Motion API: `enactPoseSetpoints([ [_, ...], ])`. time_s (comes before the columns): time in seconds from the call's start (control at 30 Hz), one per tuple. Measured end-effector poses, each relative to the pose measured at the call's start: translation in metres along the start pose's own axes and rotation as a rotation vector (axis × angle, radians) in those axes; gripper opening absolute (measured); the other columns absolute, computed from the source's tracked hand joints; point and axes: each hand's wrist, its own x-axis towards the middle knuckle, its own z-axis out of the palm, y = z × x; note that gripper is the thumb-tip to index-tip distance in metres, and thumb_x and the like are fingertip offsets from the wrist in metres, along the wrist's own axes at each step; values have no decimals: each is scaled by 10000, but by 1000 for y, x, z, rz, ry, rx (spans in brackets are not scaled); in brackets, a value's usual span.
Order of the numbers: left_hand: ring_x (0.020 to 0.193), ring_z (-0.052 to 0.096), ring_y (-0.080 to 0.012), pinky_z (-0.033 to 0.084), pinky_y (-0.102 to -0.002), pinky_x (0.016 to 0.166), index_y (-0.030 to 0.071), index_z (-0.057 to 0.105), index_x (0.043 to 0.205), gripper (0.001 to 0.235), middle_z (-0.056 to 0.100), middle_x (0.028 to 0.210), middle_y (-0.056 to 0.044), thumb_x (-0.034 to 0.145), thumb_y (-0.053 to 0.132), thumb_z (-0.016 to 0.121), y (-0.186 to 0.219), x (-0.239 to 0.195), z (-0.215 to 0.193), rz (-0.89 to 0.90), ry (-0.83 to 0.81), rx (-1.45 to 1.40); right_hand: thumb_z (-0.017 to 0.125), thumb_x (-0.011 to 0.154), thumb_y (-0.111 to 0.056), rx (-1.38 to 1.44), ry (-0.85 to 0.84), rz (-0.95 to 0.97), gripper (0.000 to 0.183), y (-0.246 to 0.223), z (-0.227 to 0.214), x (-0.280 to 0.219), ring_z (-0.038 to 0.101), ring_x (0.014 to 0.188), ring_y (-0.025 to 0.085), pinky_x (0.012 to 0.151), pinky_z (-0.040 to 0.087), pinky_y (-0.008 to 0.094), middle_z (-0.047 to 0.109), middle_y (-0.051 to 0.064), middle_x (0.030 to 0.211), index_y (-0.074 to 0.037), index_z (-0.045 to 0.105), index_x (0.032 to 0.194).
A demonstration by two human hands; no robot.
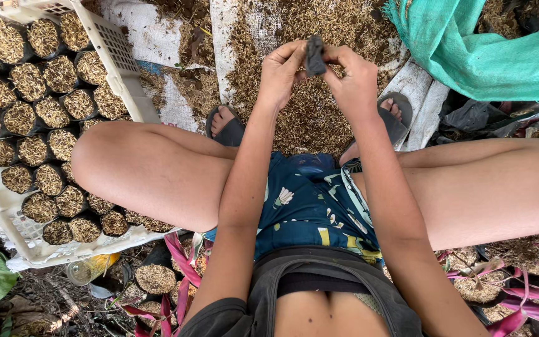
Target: The person sits cross-legged and repeatedly scoops loose substrate from a pile, packs it into small black plastic pots, and places the filled pots into a white crate. The process is continuous and repetitive.
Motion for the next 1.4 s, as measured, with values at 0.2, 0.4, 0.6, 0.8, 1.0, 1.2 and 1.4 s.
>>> enactPoseSetpoints([
  [0.2,853,668,-85,564,-261,746,64,795,1148,188,757,995,-21,1013,170,720,12,-4,5,144,-84,138,771,936,8,133,-19,190,159,13,1,1,761,982,157,885,606,288,780,103,1085,11,737,1092],
  [0.4,945,681,-123,562,-282,873,33,792,1083,170,731,1009,-23,935,115,804,35,-11,11,334,-222,362,778,926,-2,232,-53,227,134,29,2,-1,704,996,147,850,590,265,694,103,1242,12,729,1050],
  [0.6,757,621,-94,522,-260,703,64,825,972,114,764,896,-29,949,164,776,15,1,0,229,109,269,722,959,64,529,44,219,87,46,12,-5,685,1051,150,928,603,291,680,80,1165,19,682,1022],
  [0.8,666,626,-41,526,-220,577,85,820,1019,162,774,840,-15,965,216,743,-10,13,-18,67,279,186,688,931,98,264,236,306,251,58,18,-8,614,914,102,788,542,250,558,36,1038,-32,552,1097],
  [1.0,712,714,-97,627,-260,625,26,800,1035,194,787,875,-55,953,185,726,-25,17,-30,-63,251,179,768,1086,-25,6,150,215,58,59,7,9,666,922,115,842,553,265,716,12,1075,-59,745,1128],
  [1.2,714,712,-138,634,-284,630,-14,761,1068,235,748,904,-108,984,191,681,-36,24,-42,-65,391,-85,879,889,-176,-52,240,24,276,29,22,-9,545,1168,237,968,520,396,480,73,1206,-66,701,1070],
  [1.4,791,744,-166,683,-330,720,-39,733,1059,248,751,952,-122,978,189,682,-50,32,-59,-56,429,-154,969,851,-302,-421,77,-46,265,30,23,-14,497,1172,293,1031,381,486,509,56,1182,-114,785,876],
])
